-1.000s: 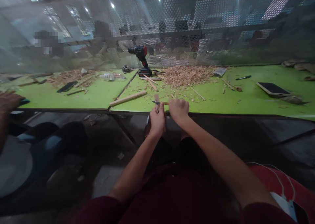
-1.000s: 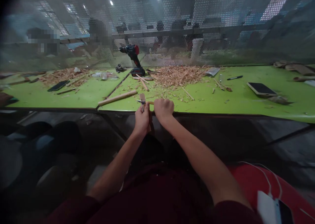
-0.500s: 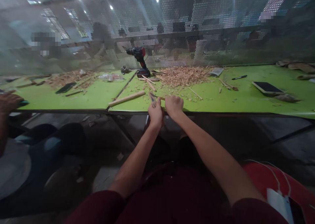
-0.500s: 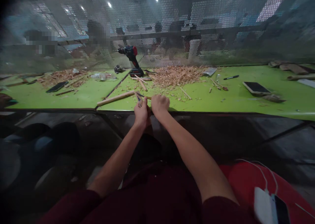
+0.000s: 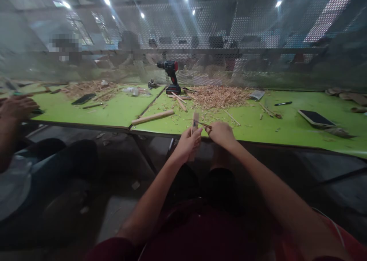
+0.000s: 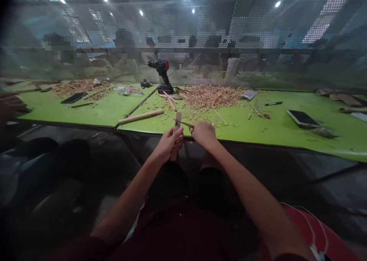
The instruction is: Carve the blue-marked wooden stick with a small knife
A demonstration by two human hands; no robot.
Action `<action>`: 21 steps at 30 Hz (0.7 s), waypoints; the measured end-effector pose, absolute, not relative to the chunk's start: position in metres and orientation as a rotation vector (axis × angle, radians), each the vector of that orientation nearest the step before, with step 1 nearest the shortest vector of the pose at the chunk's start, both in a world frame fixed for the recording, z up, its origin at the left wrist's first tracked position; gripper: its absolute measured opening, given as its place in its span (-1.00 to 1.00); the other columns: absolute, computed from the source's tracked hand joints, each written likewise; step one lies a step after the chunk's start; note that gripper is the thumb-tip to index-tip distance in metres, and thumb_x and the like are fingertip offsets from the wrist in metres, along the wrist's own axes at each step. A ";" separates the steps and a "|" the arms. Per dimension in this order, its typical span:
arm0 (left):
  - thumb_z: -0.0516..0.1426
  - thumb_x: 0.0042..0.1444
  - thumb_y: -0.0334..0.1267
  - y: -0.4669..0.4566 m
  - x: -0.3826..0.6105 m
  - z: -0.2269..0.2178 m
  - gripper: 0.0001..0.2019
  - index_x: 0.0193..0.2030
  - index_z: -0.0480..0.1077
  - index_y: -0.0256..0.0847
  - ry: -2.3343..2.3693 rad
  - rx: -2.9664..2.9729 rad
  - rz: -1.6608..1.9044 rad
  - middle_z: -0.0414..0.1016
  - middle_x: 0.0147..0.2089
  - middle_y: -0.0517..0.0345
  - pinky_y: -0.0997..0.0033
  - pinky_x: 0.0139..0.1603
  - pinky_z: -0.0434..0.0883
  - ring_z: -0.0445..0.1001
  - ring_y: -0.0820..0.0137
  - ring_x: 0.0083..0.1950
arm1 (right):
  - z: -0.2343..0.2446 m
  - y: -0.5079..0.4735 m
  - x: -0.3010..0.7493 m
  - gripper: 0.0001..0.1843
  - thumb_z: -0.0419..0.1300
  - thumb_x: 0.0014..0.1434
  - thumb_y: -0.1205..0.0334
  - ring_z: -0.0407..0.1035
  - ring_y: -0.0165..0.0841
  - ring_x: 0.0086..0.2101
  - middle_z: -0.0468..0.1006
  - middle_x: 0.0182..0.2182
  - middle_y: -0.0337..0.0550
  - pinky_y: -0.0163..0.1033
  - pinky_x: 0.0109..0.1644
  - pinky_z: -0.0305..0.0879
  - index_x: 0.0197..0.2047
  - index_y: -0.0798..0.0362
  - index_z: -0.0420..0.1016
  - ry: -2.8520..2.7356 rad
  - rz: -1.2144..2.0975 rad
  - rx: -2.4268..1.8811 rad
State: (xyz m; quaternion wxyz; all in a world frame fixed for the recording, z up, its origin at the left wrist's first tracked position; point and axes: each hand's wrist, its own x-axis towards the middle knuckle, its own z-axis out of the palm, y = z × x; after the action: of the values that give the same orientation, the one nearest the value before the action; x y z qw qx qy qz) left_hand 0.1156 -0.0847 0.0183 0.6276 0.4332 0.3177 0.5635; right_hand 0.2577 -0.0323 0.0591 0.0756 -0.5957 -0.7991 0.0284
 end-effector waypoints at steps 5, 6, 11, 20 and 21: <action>0.31 0.08 -0.09 -0.106 0.107 0.022 -0.65 -0.31 0.21 -0.18 0.598 0.938 1.156 0.15 -0.52 0.41 0.67 -0.66 -0.09 0.01 0.69 -0.64 | 0.054 -0.037 0.286 -0.36 -0.04 0.30 -0.31 0.07 -0.45 -0.61 0.14 -0.70 -0.31 -0.29 -0.50 0.09 -0.63 -0.03 0.09 -2.044 0.673 -1.478; 0.30 0.09 -0.12 -0.111 0.106 0.024 -0.69 -0.28 0.24 -0.19 0.564 0.908 1.127 0.18 -0.50 0.39 0.66 -0.65 -0.06 0.03 0.68 -0.63 | 0.053 -0.041 0.290 -0.35 -0.04 0.26 -0.36 0.00 -0.47 -0.63 0.07 -0.70 -0.35 -0.30 -0.54 0.04 -0.62 -0.05 0.02 -1.982 0.771 -1.417; 0.22 0.11 -0.18 -0.121 0.109 0.024 -0.78 -0.18 0.41 -0.26 0.463 0.720 1.153 0.36 -0.38 0.20 0.55 -0.49 0.29 0.31 0.55 -0.47 | 0.035 -0.079 0.296 -0.41 0.25 0.12 -0.26 -0.16 -0.57 -0.65 0.01 -0.64 -0.45 -0.35 -0.60 -0.23 -0.55 -0.02 0.07 -1.522 1.336 -1.095; 0.37 -0.01 -0.21 -0.120 0.125 0.012 -0.66 -0.10 0.47 -0.18 0.583 0.724 1.669 0.50 -0.06 0.09 0.40 -0.02 0.46 0.51 0.38 -0.05 | -0.020 -0.130 0.263 -0.42 0.32 0.05 -0.29 0.06 -0.56 -0.62 0.38 -0.50 -0.32 -0.42 -0.61 -0.15 -0.10 0.02 0.47 -1.027 1.558 -1.055; 0.38 -0.01 -0.21 -0.122 0.125 0.011 -0.68 -0.11 0.48 -0.18 0.627 0.790 1.714 0.51 -0.05 0.09 0.40 0.01 0.44 0.51 0.38 -0.03 | -0.018 -0.129 0.261 -0.40 0.32 0.02 -0.32 0.09 -0.55 -0.62 0.41 -0.47 -0.29 -0.42 -0.61 -0.11 -0.11 0.02 0.48 -0.980 1.607 -1.022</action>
State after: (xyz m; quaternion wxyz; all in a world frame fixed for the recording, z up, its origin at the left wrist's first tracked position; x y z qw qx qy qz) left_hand 0.1245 -0.1219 0.0114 0.5451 0.3332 0.2644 0.7225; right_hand 0.2614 -0.1286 -0.0176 0.4795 -0.4187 -0.4016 0.6584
